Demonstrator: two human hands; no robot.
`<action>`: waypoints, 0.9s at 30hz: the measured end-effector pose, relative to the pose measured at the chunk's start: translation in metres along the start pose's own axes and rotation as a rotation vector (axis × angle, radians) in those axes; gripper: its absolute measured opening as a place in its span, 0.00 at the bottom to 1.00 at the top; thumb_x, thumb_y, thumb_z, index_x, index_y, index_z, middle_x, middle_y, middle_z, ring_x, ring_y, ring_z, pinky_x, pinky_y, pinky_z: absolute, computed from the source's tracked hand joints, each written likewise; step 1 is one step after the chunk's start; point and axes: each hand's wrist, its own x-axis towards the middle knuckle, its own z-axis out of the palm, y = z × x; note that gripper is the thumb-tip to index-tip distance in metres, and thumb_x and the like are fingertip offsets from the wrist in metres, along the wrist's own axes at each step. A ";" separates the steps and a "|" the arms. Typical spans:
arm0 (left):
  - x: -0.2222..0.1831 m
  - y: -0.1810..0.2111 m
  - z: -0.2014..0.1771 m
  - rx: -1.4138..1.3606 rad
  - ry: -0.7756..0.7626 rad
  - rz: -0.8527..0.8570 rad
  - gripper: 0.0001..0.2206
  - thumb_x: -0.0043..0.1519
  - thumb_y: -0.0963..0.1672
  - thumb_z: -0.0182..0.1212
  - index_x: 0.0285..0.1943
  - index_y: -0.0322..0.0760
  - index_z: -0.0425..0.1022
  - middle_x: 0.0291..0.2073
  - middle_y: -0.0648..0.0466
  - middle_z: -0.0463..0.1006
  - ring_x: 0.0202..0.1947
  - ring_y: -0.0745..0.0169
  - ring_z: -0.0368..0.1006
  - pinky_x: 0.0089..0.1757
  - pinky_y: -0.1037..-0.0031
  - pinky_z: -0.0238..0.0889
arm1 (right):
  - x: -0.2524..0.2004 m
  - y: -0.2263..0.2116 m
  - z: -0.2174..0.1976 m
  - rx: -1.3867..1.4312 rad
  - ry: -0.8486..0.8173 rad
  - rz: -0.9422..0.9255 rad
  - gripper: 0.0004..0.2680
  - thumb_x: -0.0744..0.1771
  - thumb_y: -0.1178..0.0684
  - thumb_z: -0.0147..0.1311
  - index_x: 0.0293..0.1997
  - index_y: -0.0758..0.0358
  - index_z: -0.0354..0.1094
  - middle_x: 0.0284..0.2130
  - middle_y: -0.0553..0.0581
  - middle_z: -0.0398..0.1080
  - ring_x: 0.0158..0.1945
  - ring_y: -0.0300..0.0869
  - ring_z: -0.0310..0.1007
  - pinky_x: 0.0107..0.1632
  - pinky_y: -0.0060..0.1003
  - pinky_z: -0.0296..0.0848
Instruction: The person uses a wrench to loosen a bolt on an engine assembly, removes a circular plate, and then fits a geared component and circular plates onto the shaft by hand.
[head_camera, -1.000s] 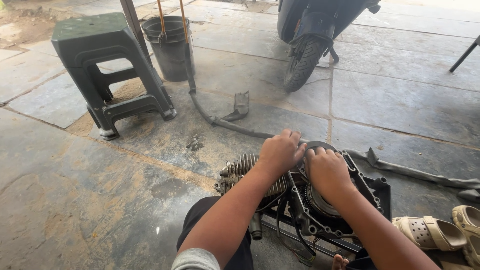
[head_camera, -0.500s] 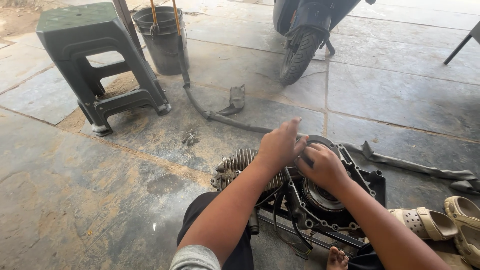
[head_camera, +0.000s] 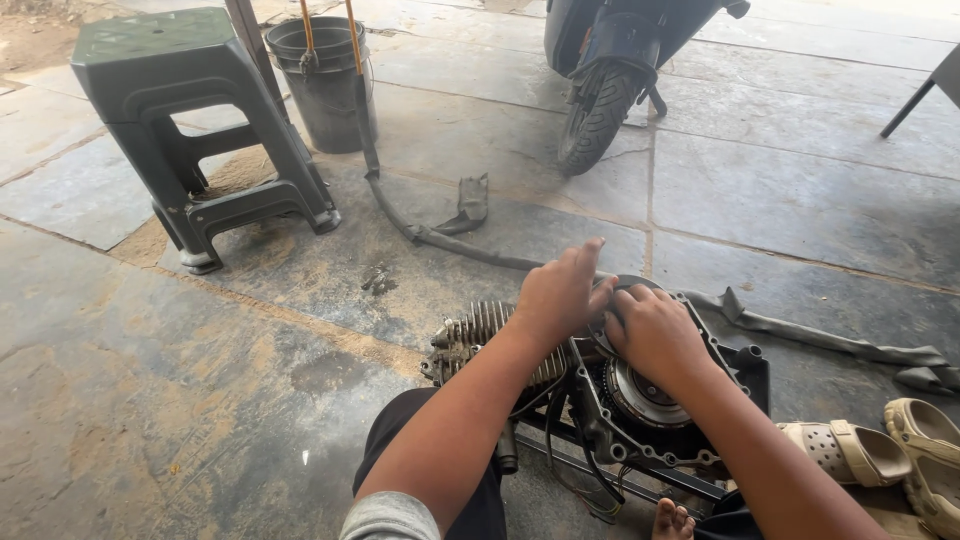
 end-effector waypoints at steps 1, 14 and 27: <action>0.000 -0.001 0.000 0.003 -0.005 -0.002 0.28 0.64 0.52 0.57 0.69 0.36 0.60 0.43 0.43 0.80 0.38 0.44 0.81 0.37 0.59 0.74 | 0.001 0.004 0.003 0.025 0.049 -0.078 0.11 0.66 0.48 0.51 0.44 0.65 0.71 0.40 0.62 0.74 0.49 0.54 0.74 0.55 0.50 0.71; 0.001 -0.010 -0.010 0.023 -0.041 -0.021 0.27 0.66 0.52 0.54 0.69 0.34 0.61 0.45 0.43 0.80 0.39 0.48 0.81 0.37 0.63 0.75 | 0.000 -0.008 -0.014 0.014 -0.025 0.153 0.12 0.68 0.45 0.53 0.43 0.64 0.73 0.38 0.63 0.75 0.42 0.54 0.78 0.50 0.49 0.75; 0.002 -0.011 -0.010 0.047 -0.031 -0.069 0.22 0.66 0.51 0.53 0.61 0.30 0.70 0.49 0.41 0.79 0.40 0.48 0.81 0.36 0.63 0.75 | -0.002 0.004 -0.014 0.135 0.013 0.018 0.07 0.64 0.53 0.56 0.40 0.63 0.76 0.40 0.61 0.77 0.47 0.51 0.77 0.55 0.47 0.74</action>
